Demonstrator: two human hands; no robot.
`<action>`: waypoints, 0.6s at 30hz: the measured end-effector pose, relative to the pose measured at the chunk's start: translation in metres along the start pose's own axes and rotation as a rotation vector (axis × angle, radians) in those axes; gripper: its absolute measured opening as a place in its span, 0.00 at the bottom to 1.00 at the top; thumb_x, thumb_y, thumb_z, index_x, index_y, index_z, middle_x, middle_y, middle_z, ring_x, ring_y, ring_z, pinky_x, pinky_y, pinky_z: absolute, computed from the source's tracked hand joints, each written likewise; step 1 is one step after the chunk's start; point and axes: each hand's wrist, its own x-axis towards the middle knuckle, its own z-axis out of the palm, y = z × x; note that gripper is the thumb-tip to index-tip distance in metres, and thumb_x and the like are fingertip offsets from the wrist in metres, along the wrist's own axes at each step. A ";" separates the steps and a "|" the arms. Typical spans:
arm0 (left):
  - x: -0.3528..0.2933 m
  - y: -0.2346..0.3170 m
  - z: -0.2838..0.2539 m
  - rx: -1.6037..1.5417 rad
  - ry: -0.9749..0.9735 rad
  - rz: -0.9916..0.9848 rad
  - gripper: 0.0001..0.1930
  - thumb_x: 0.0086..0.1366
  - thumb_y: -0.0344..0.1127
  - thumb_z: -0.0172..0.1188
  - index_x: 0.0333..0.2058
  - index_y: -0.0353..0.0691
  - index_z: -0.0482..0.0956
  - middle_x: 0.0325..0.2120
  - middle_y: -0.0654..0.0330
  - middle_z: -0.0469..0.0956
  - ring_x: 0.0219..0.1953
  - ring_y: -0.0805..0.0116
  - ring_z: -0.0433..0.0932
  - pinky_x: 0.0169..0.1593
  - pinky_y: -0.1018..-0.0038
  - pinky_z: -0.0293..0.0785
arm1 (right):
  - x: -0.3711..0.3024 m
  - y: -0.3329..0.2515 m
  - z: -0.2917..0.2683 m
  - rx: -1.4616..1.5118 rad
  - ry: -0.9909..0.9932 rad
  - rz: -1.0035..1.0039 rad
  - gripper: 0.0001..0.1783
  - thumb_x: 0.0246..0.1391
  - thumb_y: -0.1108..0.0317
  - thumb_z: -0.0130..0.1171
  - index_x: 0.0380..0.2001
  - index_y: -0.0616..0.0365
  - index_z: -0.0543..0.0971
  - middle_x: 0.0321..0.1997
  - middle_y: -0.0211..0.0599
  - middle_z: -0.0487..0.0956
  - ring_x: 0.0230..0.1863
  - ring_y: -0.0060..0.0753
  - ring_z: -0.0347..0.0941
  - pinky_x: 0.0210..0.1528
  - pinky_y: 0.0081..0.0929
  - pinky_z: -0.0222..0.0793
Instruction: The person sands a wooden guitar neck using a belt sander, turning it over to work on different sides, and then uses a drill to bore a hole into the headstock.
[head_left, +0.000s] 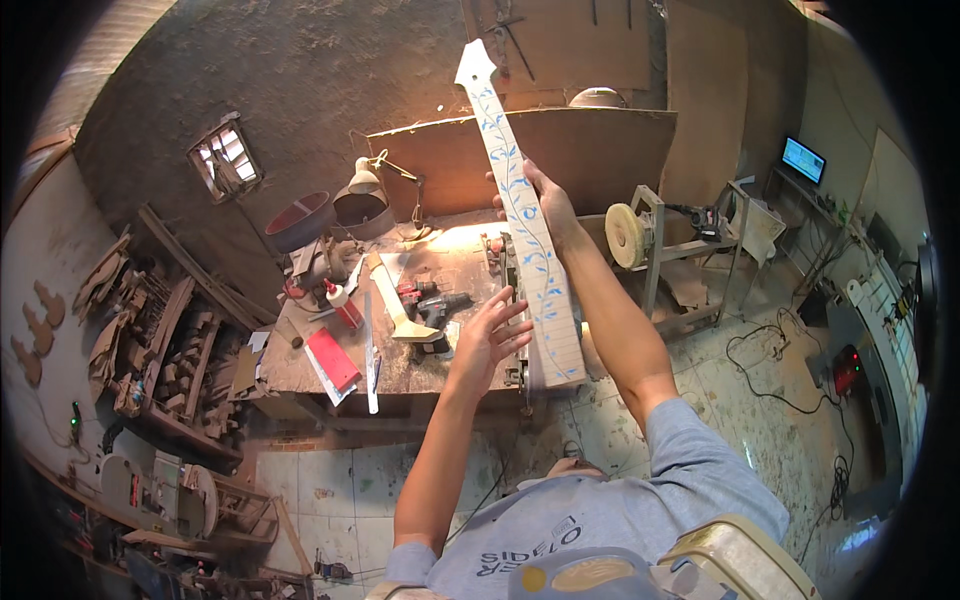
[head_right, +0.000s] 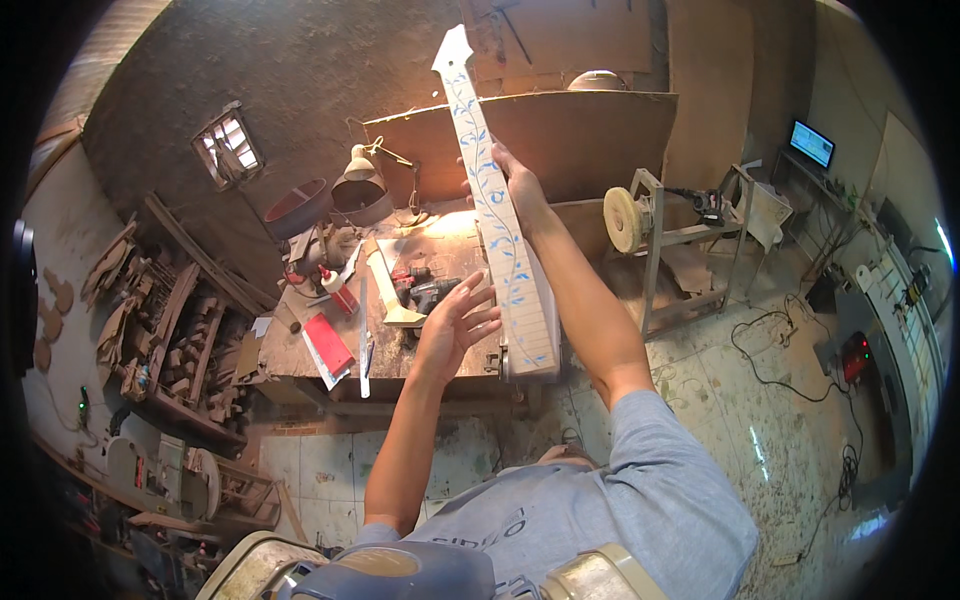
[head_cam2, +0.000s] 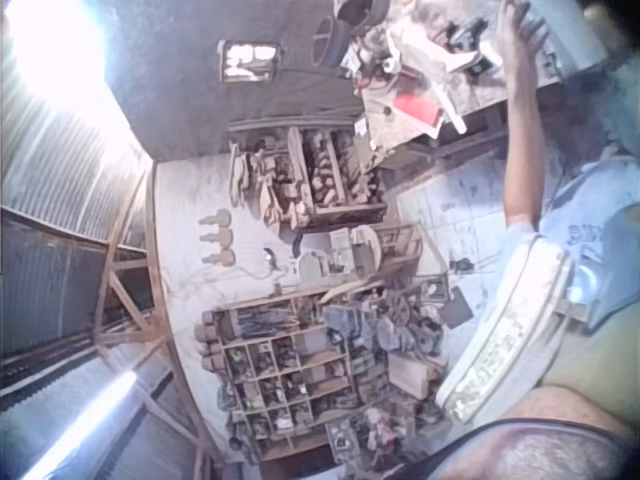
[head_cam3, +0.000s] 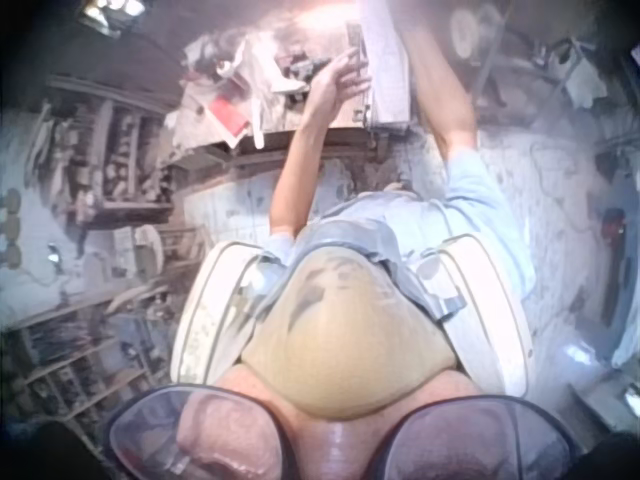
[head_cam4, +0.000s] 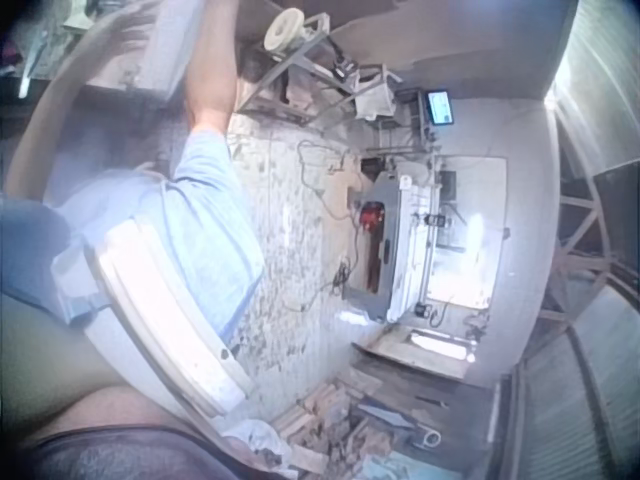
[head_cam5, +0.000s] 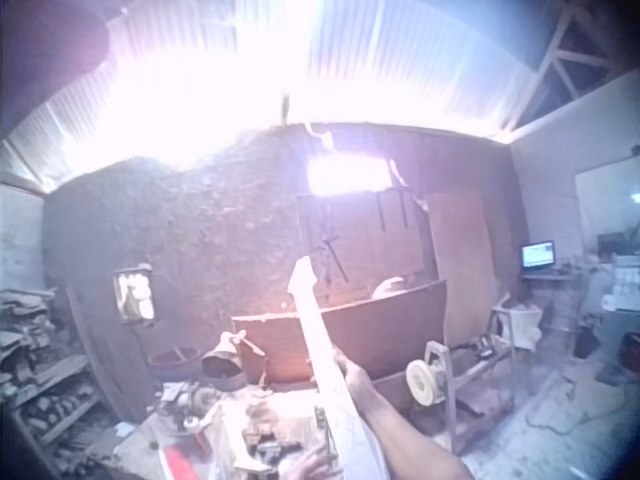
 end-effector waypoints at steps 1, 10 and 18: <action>0.000 0.001 -0.007 0.032 0.047 0.009 0.31 0.76 0.44 0.47 0.71 0.32 0.57 0.61 0.46 0.72 0.54 0.56 0.81 0.56 0.64 0.81 | -0.003 -0.001 0.003 -0.023 -0.022 0.017 0.28 0.76 0.54 0.36 0.73 0.51 0.60 0.54 0.44 0.78 0.37 0.28 0.80 0.35 0.28 0.82; 0.002 0.031 -0.025 0.121 0.187 0.186 0.22 0.76 0.38 0.51 0.64 0.34 0.70 0.56 0.50 0.78 0.51 0.61 0.83 0.55 0.64 0.81 | -0.028 -0.008 0.026 -0.182 -0.184 0.171 0.33 0.73 0.53 0.41 0.77 0.47 0.54 0.53 0.41 0.78 0.36 0.30 0.80 0.36 0.28 0.81; 0.001 0.038 -0.043 0.441 0.312 0.395 0.21 0.70 0.34 0.60 0.60 0.34 0.75 0.55 0.51 0.80 0.50 0.63 0.83 0.54 0.71 0.80 | -0.034 0.006 0.030 -0.403 -0.308 0.249 0.34 0.70 0.54 0.51 0.76 0.47 0.60 0.55 0.38 0.78 0.39 0.28 0.80 0.41 0.27 0.80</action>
